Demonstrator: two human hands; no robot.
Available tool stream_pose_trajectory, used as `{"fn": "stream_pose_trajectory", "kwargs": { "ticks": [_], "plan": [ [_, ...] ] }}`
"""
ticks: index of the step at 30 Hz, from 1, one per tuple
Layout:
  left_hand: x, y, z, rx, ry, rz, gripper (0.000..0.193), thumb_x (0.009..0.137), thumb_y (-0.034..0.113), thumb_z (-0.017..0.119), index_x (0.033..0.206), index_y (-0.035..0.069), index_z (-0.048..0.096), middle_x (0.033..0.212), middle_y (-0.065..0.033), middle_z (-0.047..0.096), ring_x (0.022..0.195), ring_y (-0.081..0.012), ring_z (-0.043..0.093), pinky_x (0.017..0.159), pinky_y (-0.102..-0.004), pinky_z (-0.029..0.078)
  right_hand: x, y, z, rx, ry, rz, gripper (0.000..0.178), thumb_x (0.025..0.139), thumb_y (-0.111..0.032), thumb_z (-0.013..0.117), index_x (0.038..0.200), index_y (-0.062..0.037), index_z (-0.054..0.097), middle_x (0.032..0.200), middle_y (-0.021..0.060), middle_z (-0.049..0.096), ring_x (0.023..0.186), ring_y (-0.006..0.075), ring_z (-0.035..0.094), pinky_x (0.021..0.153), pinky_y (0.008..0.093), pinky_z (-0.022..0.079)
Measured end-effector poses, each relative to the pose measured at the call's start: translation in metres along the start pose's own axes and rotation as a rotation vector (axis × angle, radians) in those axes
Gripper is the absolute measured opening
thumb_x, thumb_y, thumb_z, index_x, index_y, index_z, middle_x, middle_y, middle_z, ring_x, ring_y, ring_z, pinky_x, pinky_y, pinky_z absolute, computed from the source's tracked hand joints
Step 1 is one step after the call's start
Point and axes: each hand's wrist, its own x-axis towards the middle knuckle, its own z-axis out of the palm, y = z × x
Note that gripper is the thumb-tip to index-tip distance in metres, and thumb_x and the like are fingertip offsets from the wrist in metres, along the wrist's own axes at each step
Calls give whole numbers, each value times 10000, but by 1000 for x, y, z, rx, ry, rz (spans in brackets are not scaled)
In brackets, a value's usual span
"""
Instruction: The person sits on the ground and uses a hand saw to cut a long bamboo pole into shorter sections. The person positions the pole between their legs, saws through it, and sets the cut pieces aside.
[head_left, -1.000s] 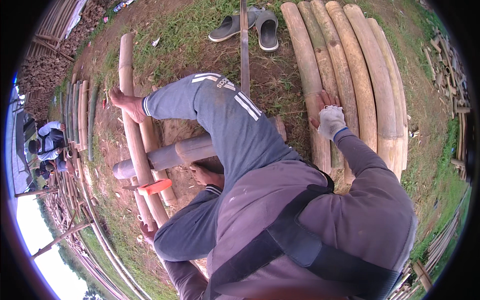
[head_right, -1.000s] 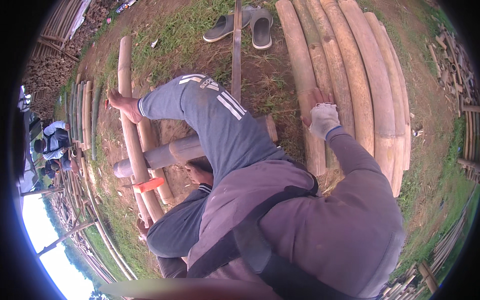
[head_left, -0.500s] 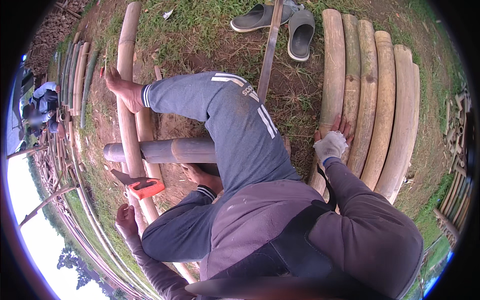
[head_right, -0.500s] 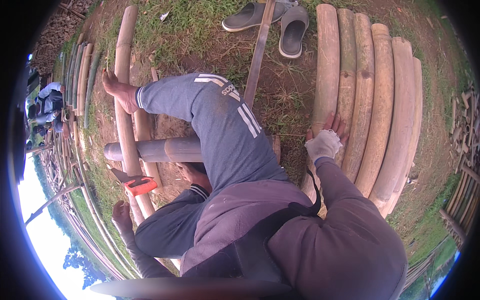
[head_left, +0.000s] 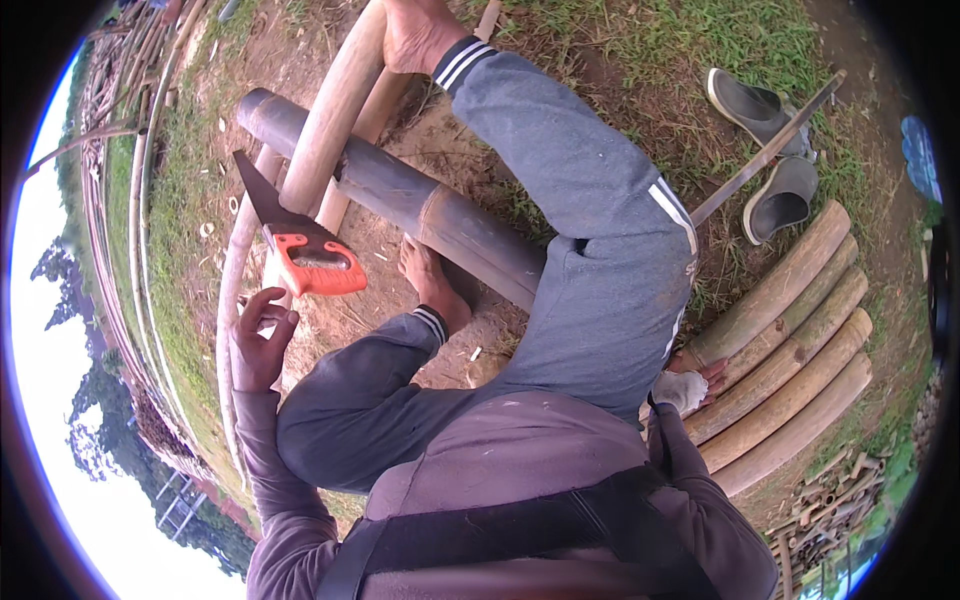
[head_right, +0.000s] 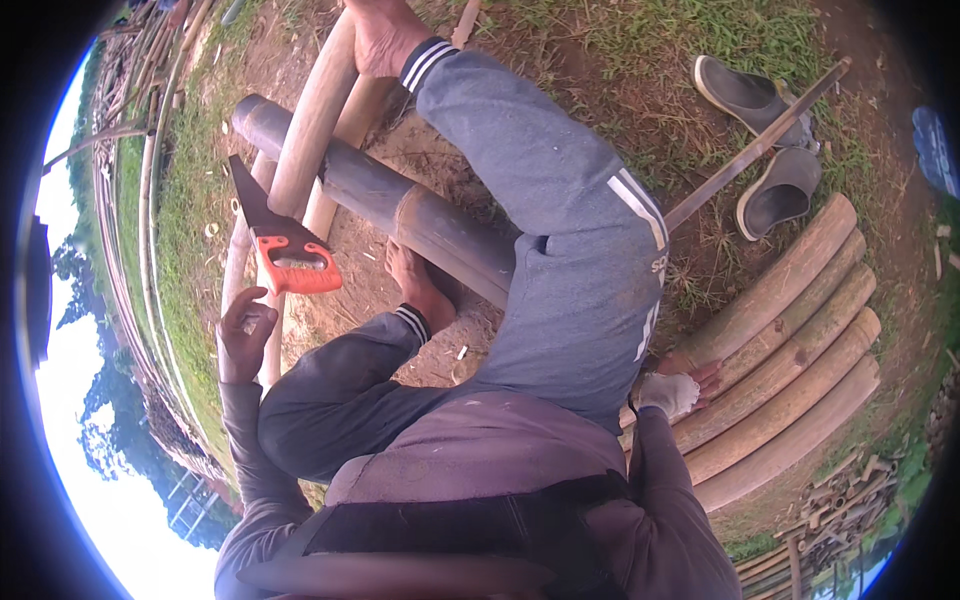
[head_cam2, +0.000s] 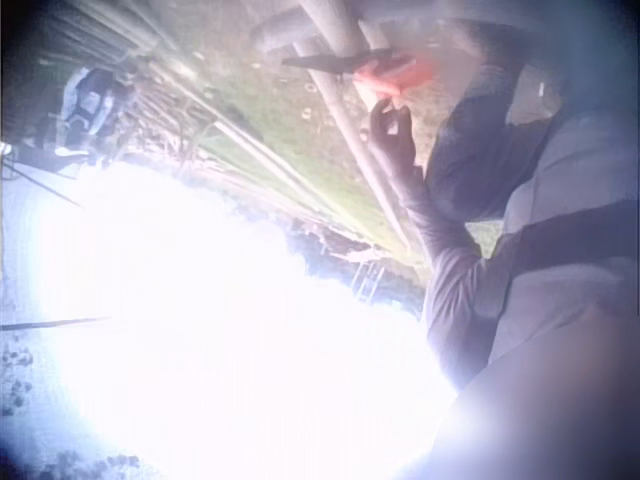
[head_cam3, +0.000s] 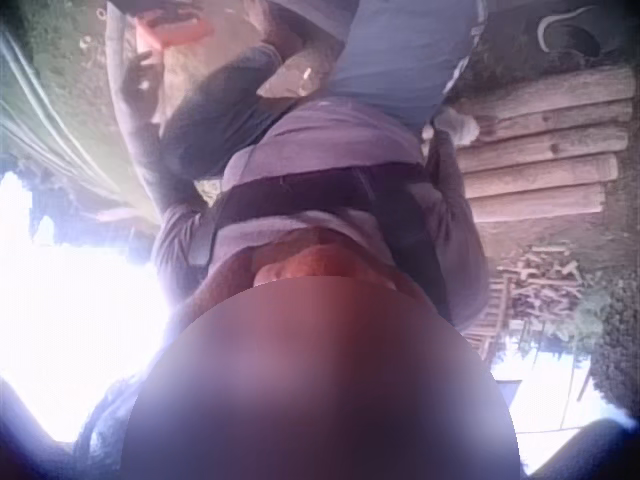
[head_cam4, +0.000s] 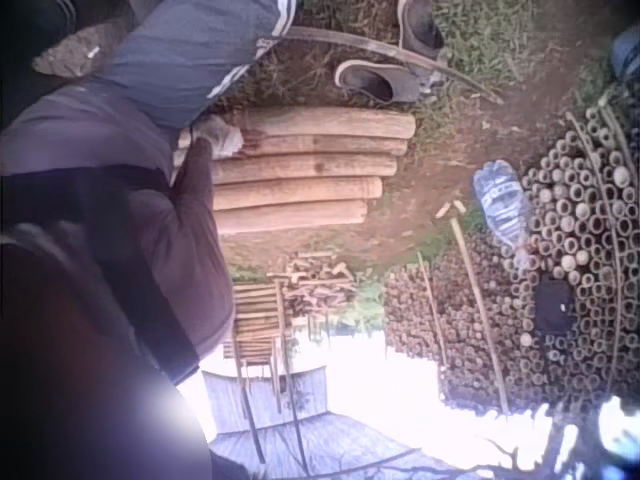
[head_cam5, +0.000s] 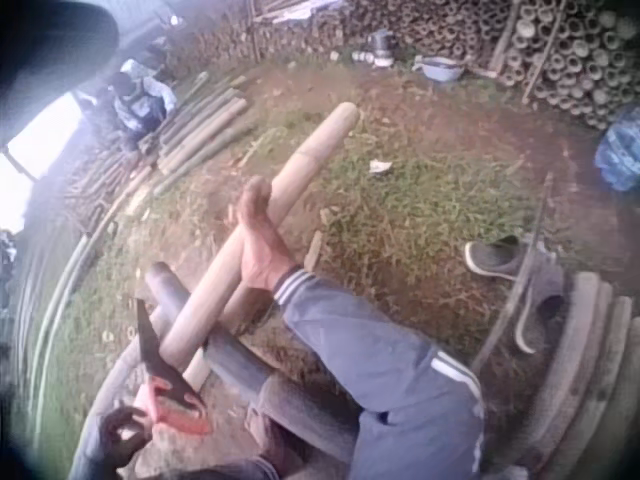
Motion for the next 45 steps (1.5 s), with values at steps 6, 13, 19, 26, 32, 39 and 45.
{"fn": "stream_pose_trajectory", "kwargs": {
  "ticks": [6,13,19,26,32,39,45],
  "plan": [
    [-66,-57,3,95,102,-66,366,889,149,823,1227,46,727,853,-79,766,808,-163,747,781,-336,585,85,-248,20,613,23,-418,990,957,-466,670,1678,-50,134,1734,188,188,1607,404,153,1273,605,124],
    [-133,-141,8,271,230,-138,364,924,293,795,1221,96,722,890,-95,787,858,-266,775,792,-405,597,33,-390,-1,955,-78,-497,971,979,-471,649,1677,-37,132,1739,206,158,1614,410,135,1289,577,110],
    [-166,-197,31,285,303,-182,349,888,330,799,1172,130,765,925,-99,804,950,-318,770,887,-450,591,-8,-422,-22,1168,-176,-448,956,998,-475,631,1677,-26,129,1744,221,132,1621,415,120,1302,554,98],
    [-172,-225,44,200,369,-149,373,897,366,784,1185,132,749,988,-120,810,971,-332,769,886,-454,589,-48,-438,-45,1324,-196,-403,940,1020,-480,610,1677,-14,127,1749,239,102,1628,421,103,1318,526,85],
    [-172,-245,47,211,373,-145,401,900,390,767,1219,147,755,1027,-113,815,997,-327,769,915,-444,590,-79,-448,-57,1413,-216,-370,926,1039,-484,592,1677,-3,124,1753,255,76,1634,427,88,1331,503,73],
    [-180,-268,57,94,381,-200,420,894,425,778,1212,152,762,1081,-161,797,1081,-368,744,968,-474,579,-48,-441,-17,1469,-199,-409,911,1061,-489,571,1676,10,122,1759,273,46,1642,432,71,1347,475,59],
    [-187,-299,76,37,425,-258,426,894,452,776,1189,145,769,1019,-135,811,1017,-332,766,932,-451,595,13,-323,10,490,121,-398,661,1109,-507,411,1522,-1,311,1528,196,280,1430,351,246,1181,463,175]
  ]
}}
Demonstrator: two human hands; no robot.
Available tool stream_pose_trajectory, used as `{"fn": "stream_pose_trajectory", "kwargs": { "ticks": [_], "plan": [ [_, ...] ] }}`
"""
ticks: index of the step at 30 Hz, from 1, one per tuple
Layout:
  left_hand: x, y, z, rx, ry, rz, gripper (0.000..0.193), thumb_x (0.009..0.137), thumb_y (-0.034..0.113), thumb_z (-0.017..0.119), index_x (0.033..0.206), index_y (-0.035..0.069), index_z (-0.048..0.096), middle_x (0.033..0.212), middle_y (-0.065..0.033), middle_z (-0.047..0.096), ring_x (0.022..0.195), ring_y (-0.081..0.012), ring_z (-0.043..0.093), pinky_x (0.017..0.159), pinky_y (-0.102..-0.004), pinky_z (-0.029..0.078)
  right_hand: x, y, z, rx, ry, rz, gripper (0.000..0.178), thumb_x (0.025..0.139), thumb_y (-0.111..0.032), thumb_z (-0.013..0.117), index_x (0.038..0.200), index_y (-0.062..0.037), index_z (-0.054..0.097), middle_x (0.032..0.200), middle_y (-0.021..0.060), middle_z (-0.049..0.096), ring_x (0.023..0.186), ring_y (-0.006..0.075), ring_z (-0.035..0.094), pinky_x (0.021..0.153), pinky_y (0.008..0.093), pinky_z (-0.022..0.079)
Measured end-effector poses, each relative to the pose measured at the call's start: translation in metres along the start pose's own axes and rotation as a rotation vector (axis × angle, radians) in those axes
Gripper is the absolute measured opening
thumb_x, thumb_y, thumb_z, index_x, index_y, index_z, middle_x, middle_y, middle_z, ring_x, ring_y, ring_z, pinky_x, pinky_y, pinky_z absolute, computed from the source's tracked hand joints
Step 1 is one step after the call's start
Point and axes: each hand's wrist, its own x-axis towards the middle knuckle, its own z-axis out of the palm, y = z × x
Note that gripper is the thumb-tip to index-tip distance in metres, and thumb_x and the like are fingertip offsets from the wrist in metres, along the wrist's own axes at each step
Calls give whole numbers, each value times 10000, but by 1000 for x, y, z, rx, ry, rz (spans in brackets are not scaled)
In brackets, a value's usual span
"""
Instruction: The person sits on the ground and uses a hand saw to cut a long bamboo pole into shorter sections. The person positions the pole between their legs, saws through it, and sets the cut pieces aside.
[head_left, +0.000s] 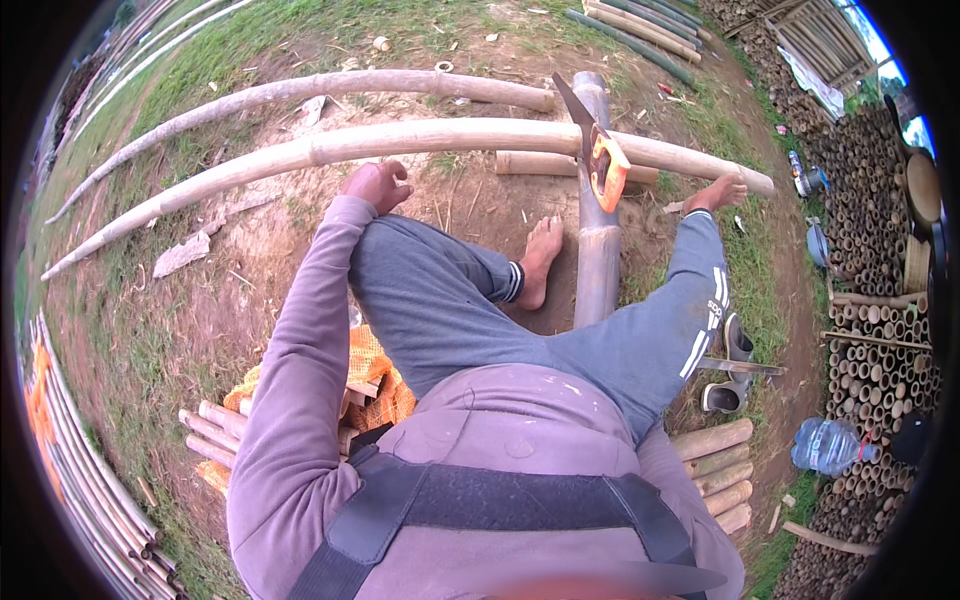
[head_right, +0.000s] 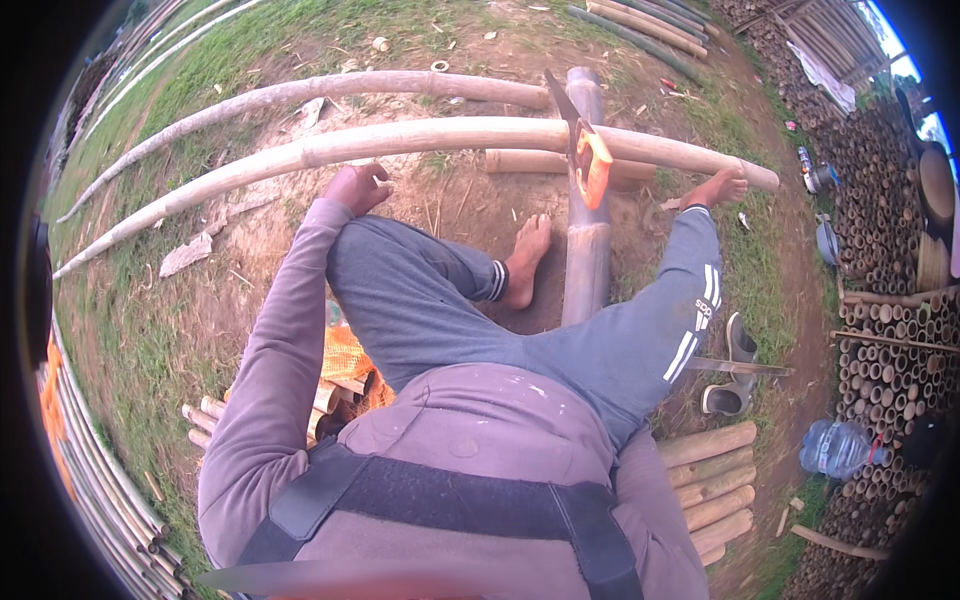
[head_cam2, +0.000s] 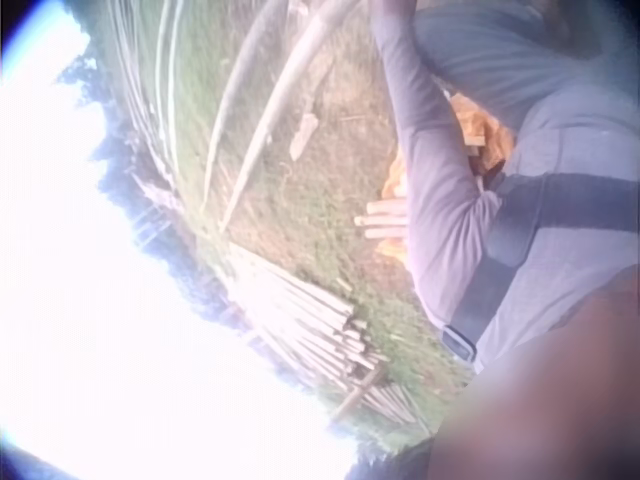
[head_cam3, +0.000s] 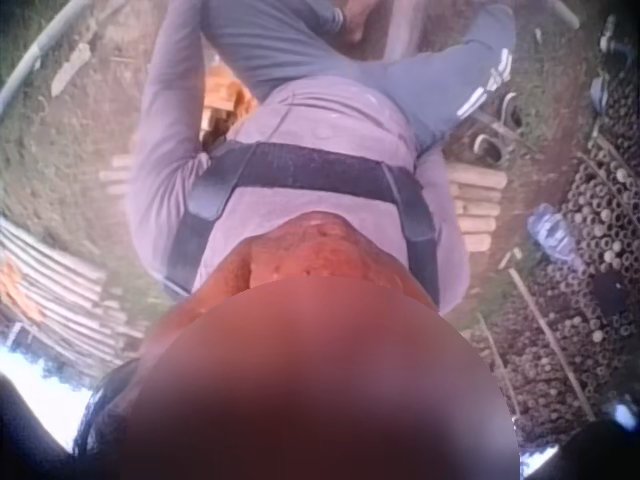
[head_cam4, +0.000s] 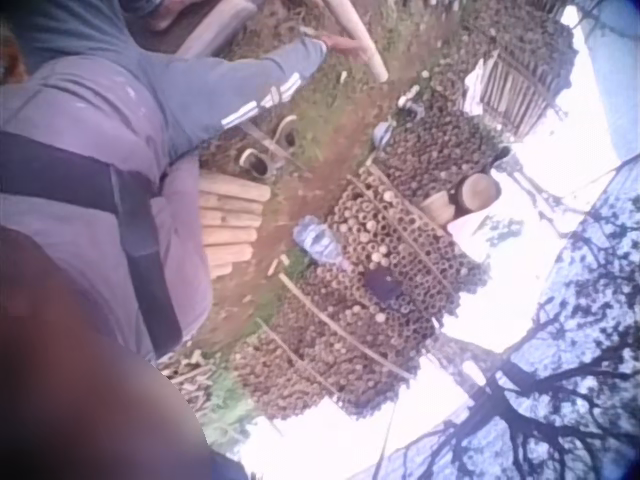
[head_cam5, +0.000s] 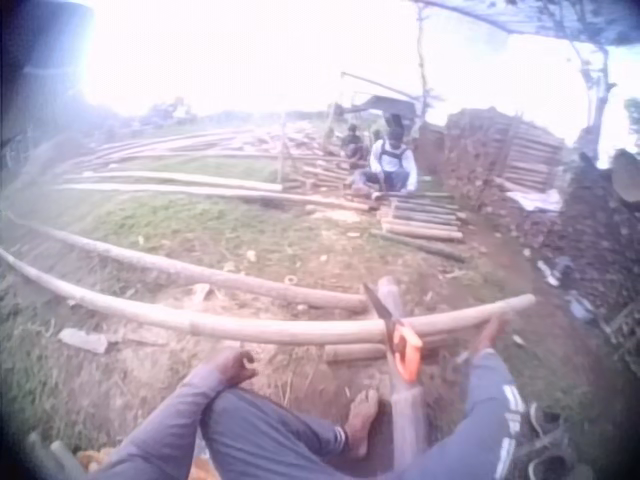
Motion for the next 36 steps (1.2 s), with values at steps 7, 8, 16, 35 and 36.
{"fn": "stream_pose_trajectory", "kwargs": {
  "ticks": [7,8,16,35,36],
  "plan": [
    [-19,0,-9,-16,8,-172,477,904,527,751,1240,188,759,1141,-173,790,1132,-364,733,1011,-480,565,-56,172,-117,-492,-141,97,550,1107,-513,491,1266,7,574,1090,119,546,985,285,506,818,445,375],
    [-13,15,-12,-8,-28,-144,482,917,531,733,1258,192,756,1183,-177,779,1147,-371,727,1025,-485,560,-48,202,-127,-584,-148,80,547,1107,-514,503,1229,8,611,1027,108,584,922,275,543,766,443,404],
    [-31,18,-33,-306,-88,-65,589,887,596,767,1252,134,759,1203,-200,766,1166,-377,712,1027,-451,543,-31,108,-55,407,-575,-194,449,1086,-370,633,1075,66,740,858,105,712,804,243,640,766,418,510],
    [-155,24,-41,-182,3,-295,775,878,643,744,1398,75,657,1448,-240,609,1344,-421,591,1142,-463,472,-127,68,-16,62,-890,-466,297,986,-261,761,1049,28,729,982,202,745,934,340,702,873,442,528],
    [-157,16,-32,-217,20,-299,773,878,638,747,1399,73,656,1457,-237,601,1353,-423,583,1146,-465,470,-132,68,-13,40,-885,-489,297,985,-258,762,1053,29,728,984,203,745,935,338,702,874,440,528]
  ]
}}
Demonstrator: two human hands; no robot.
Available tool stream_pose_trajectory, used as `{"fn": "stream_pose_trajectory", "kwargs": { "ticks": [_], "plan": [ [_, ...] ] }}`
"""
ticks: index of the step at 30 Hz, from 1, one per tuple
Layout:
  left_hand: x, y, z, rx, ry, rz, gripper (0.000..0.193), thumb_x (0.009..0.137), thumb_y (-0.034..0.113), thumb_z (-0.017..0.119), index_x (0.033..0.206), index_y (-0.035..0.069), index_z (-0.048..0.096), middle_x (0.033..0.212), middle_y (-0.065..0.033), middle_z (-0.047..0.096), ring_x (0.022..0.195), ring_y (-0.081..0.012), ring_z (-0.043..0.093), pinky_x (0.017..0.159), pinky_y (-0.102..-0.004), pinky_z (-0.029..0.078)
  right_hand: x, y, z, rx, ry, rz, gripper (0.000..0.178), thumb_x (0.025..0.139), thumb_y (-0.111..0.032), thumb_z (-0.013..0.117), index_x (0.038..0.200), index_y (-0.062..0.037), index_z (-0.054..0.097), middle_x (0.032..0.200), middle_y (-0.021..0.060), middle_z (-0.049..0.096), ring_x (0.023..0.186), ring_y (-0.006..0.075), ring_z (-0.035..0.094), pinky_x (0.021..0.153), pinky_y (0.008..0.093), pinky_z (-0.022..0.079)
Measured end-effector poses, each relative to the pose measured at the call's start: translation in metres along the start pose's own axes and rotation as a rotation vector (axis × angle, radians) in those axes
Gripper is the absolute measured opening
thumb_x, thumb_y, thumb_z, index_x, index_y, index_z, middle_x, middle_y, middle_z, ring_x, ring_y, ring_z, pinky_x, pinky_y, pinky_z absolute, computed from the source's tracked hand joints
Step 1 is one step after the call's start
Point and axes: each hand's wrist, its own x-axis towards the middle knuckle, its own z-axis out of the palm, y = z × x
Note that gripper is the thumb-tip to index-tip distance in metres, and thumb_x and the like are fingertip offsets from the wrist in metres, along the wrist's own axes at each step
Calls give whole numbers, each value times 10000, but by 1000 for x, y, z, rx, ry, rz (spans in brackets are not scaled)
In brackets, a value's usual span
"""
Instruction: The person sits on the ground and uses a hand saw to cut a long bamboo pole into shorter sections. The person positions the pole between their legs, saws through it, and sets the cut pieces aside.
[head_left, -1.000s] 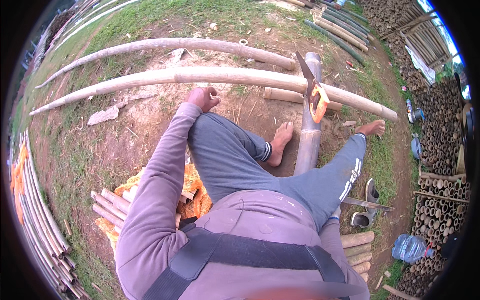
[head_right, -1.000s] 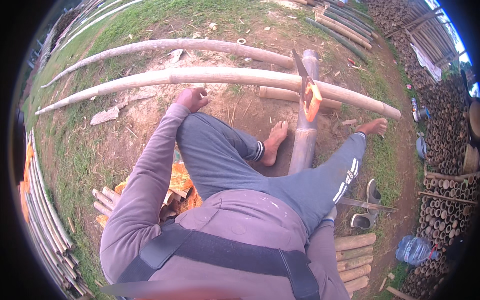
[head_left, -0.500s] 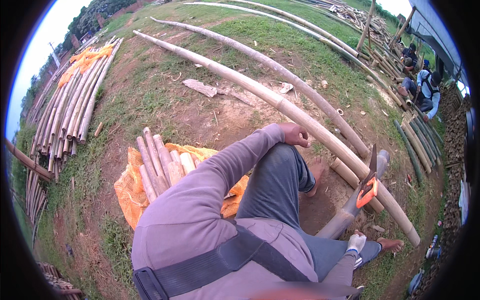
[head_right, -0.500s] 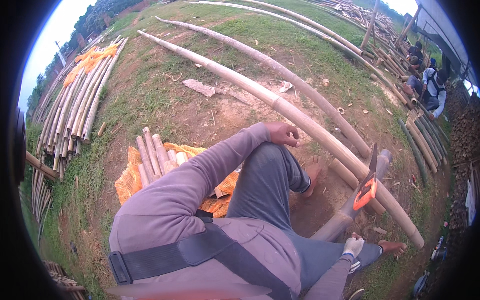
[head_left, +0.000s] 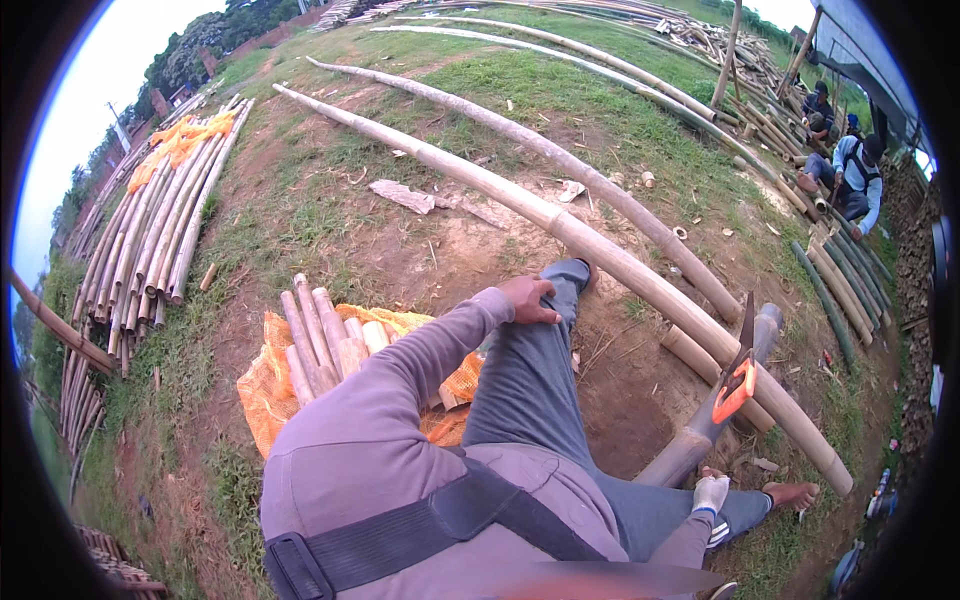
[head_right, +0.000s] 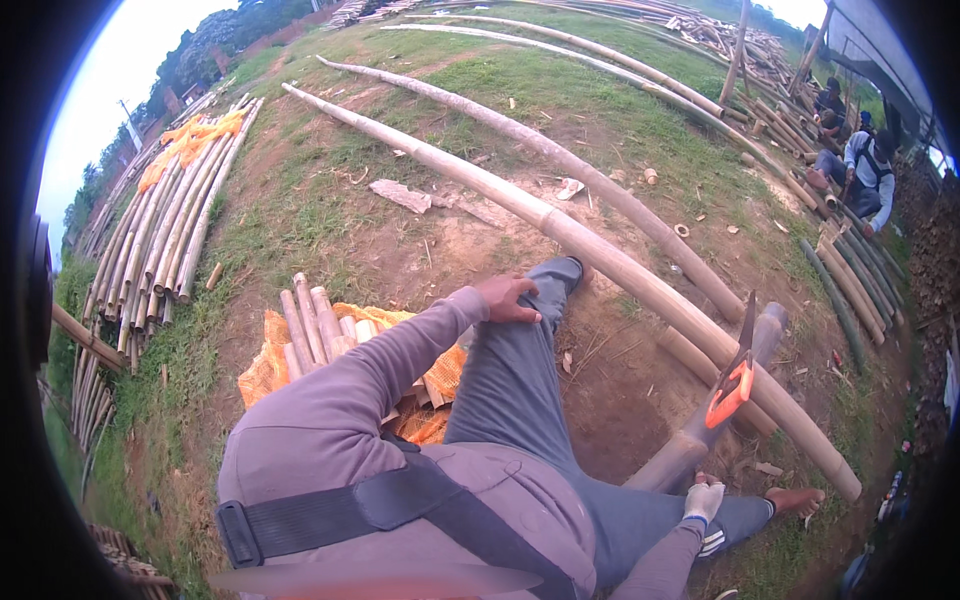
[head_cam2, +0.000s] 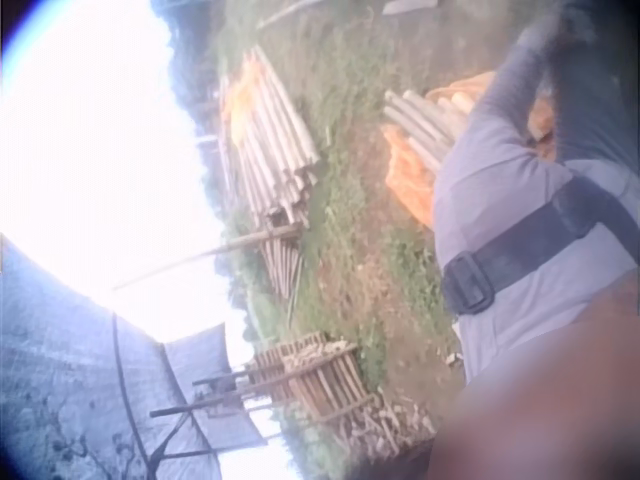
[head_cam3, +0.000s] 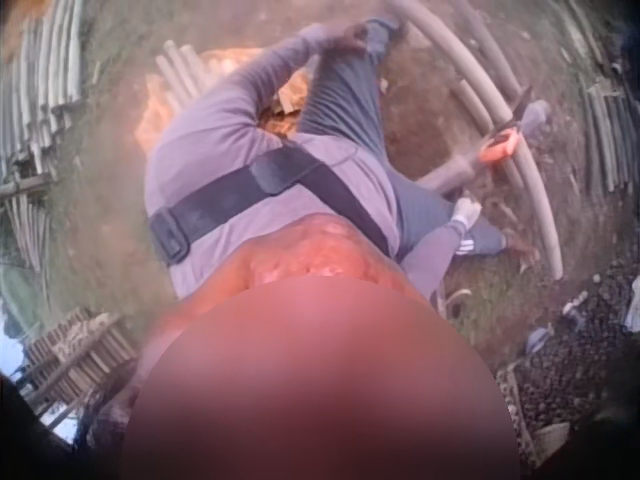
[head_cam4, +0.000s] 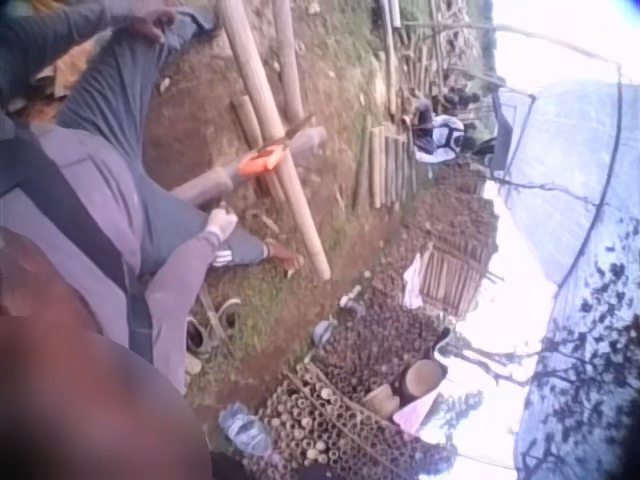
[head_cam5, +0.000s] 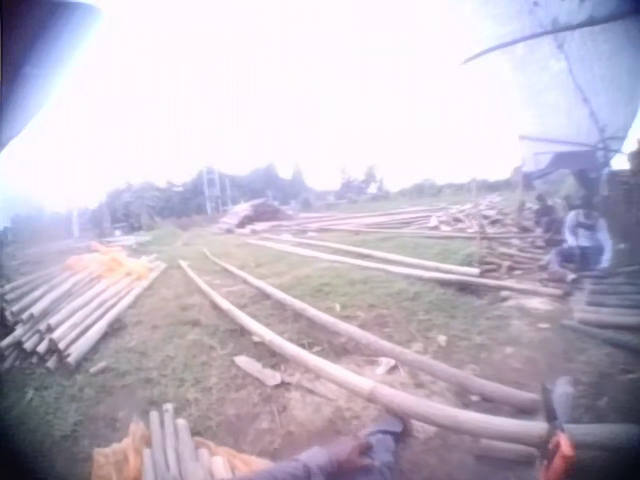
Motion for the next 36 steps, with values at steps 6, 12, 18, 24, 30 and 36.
{"fn": "stream_pose_trajectory", "kwargs": {
  "ticks": [6,12,18,24,30,36],
  "plan": [
    [31,10,50,-35,-22,112,699,866,524,797,1371,57,671,1413,-245,634,1330,-418,602,1140,-468,480,-7,-7,-9,-86,-3,23,320,981,-253,763,1078,49,723,1022,216,742,962,350,703,893,441,533],
    [60,28,104,29,44,183,549,877,431,809,1305,103,705,1299,-183,707,1233,-400,655,1058,-491,520,-18,-37,-4,-213,43,-11,420,937,-313,752,1231,-13,743,1135,223,762,1087,390,727,947,464,558],
    [151,68,130,99,325,421,617,803,327,859,1363,174,649,1355,-125,661,1318,-355,586,1103,-500,475,-62,-44,-15,-219,170,-112,395,945,-321,742,1227,-44,730,1099,223,756,1050,395,725,912,489,562],
    [204,121,123,199,280,437,775,794,338,877,1485,226,544,1495,-105,570,1452,-363,473,1200,-531,384,-73,-101,-25,93,162,-111,455,958,-268,784,1318,-14,669,1193,196,751,1058,311,752,920,439,574],
    [242,129,114,350,184,376,940,755,382,915,1559,267,443,1565,-115,504,1509,-389,408,1233,-600,336,-24,-190,2,75,304,-365,556,929,-323,829,1306,36,634,1117,224,756,990,347,753,884,431,572],
    [274,136,102,507,34,305,1084,687,464,956,1592,306,381,1627,-122,452,1545,-416,365,1224,-673,315,22,-187,25,192,430,-162,463,955,-393,808,1098,27,676,920,188,721,841,332,727,806,447,562]
  ]
}}
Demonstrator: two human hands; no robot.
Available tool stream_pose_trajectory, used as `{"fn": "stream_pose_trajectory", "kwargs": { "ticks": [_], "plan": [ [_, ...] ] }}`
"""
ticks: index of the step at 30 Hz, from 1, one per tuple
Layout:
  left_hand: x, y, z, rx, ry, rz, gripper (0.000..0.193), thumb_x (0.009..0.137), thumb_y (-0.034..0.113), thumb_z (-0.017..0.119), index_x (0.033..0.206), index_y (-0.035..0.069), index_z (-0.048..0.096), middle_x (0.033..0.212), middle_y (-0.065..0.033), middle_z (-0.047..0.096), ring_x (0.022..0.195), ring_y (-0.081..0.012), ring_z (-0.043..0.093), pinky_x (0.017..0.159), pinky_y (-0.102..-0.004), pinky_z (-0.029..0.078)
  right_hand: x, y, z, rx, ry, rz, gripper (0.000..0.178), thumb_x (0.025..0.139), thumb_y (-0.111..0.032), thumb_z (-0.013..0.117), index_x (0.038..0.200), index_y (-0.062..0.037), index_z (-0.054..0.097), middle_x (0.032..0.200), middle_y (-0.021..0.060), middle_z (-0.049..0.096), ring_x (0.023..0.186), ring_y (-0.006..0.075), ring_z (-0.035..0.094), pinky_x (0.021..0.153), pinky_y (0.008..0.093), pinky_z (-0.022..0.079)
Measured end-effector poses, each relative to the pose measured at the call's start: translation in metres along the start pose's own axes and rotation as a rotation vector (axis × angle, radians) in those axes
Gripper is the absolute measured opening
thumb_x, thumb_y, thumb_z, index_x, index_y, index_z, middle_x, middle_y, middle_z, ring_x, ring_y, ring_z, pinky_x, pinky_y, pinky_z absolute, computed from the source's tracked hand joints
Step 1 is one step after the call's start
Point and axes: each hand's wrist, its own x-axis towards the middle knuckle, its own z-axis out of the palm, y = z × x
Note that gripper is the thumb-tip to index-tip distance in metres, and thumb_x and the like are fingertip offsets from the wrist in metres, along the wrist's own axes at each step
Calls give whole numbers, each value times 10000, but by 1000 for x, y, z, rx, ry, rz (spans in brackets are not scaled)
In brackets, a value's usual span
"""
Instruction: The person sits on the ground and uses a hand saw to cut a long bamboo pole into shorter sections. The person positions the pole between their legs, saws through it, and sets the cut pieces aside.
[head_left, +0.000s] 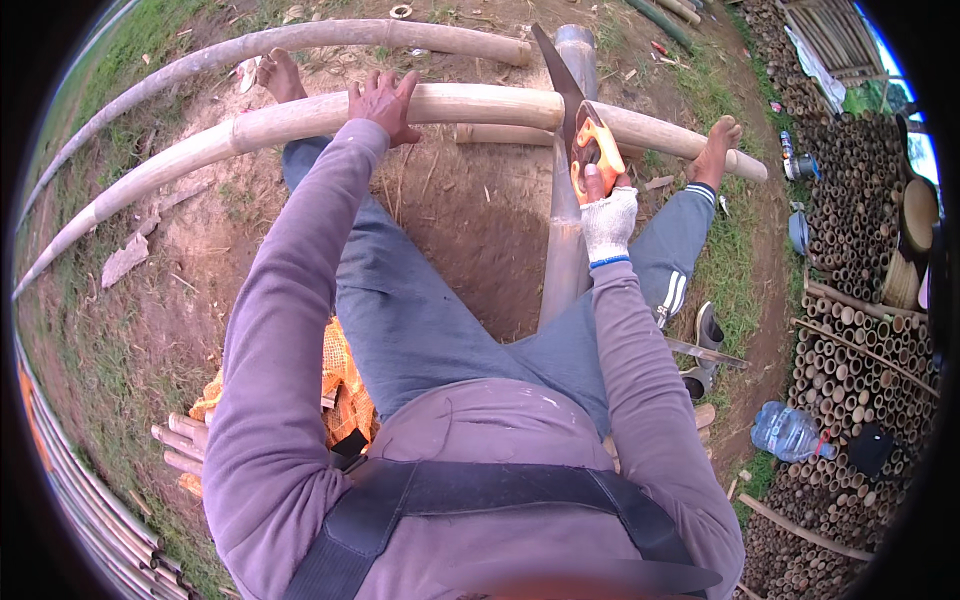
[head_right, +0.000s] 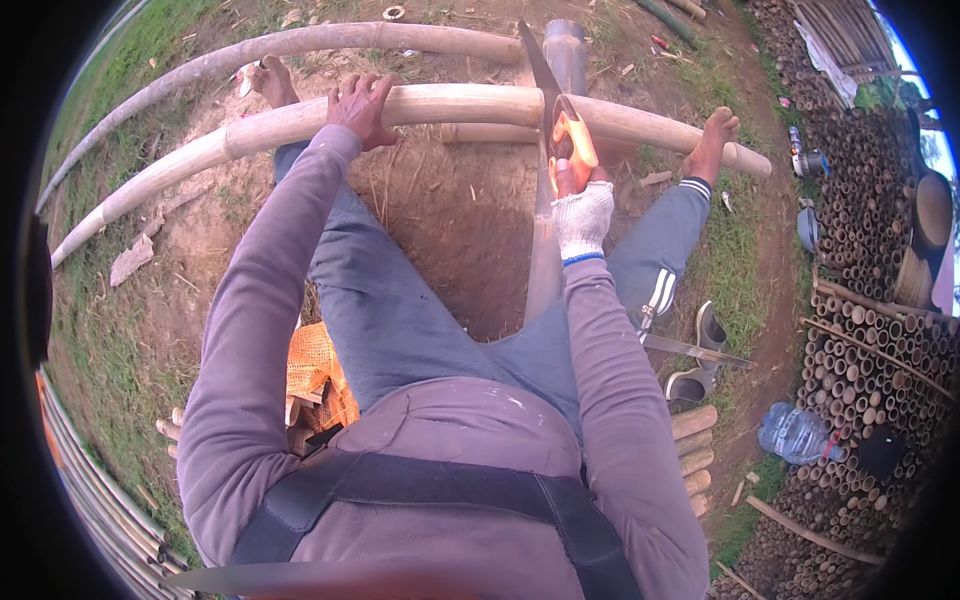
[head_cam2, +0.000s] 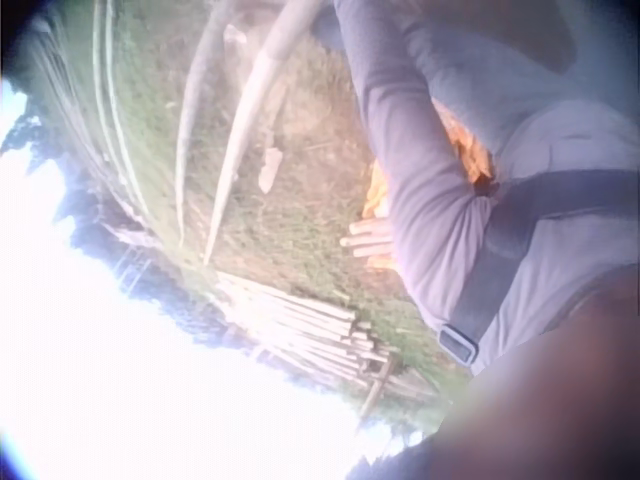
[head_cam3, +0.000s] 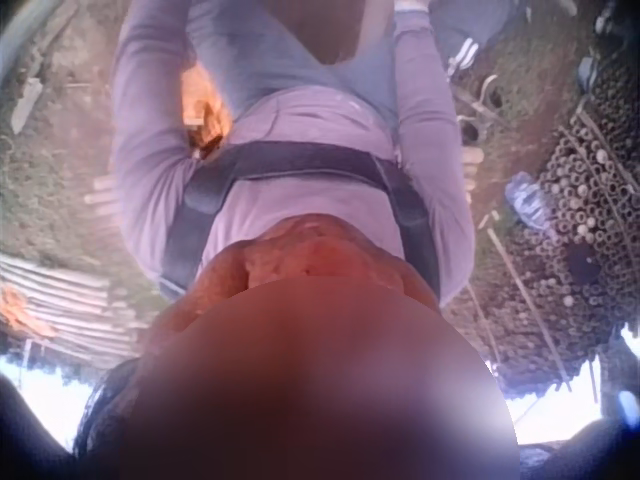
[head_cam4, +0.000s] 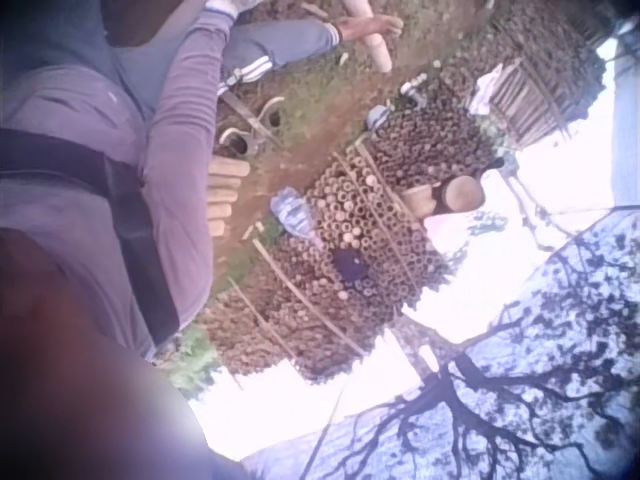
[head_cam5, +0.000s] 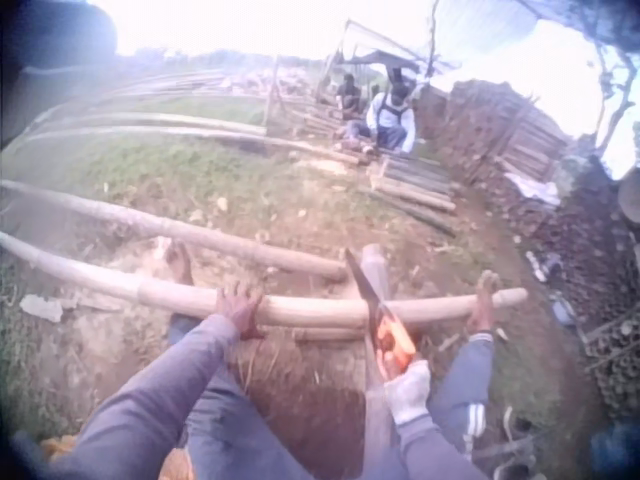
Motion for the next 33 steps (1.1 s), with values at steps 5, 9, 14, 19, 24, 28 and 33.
{"fn": "stream_pose_trajectory", "kwargs": {
  "ticks": [5,9,14,19,24,28,33],
  "plan": [
    [23,-5,15,66,-27,35,1018,710,497,949,1550,275,418,1543,-123,543,1481,-388,468,1195,-665,360,17,-1,17,614,-97,46,289,1049,-233,697,1152,21,603,890,101,723,740,140,719,689,303,587],
    [31,9,6,29,-175,-8,830,767,495,924,1429,222,504,1376,-102,671,1348,-341,613,1166,-645,405,66,-53,-8,435,-221,127,248,1032,-214,684,1105,13,615,802,87,702,624,150,696,565,308,570],
    [52,11,3,7,-226,63,693,783,379,899,1329,172,526,1226,-118,735,1184,-347,713,1022,-555,550,101,-67,-13,215,-191,178,342,1020,-306,752,985,21,659,702,60,650,515,138,607,463,309,473],
    [47,-12,20,-14,-126,97,604,770,337,868,1253,148,558,1110,-116,755,1042,-316,759,883,-483,617,-63,-63,-100,380,-113,211,279,1056,-259,708,1108,-2,611,698,20,607,545,80,572,494,244,488],
    [48,-9,33,14,-25,154,593,778,341,856,1264,164,566,1095,-109,752,1026,-317,763,859,-475,627,-92,-64,-114,434,-79,258,264,1050,-208,696,1103,13,562,689,42,584,537,93,562,502,254,501],
    [52,4,21,-9,-37,166,600,773,322,865,1280,166,585,1107,-109,753,1061,-308,758,890,-461,629,60,-34,5,105,-29,-67,316,1037,-284,733,1049,23,660,726,61,662,572,121,623,511,309,495],
    [46,-4,11,-20,-122,115,553,768,296,865,1242,152,617,1111,-103,755,1029,-299,760,889,-434,639,20,-46,-30,273,-149,101,285,1045,-265,727,1052,12,660,732,31,654,587,88,614,517,273,489]
  ]
}}
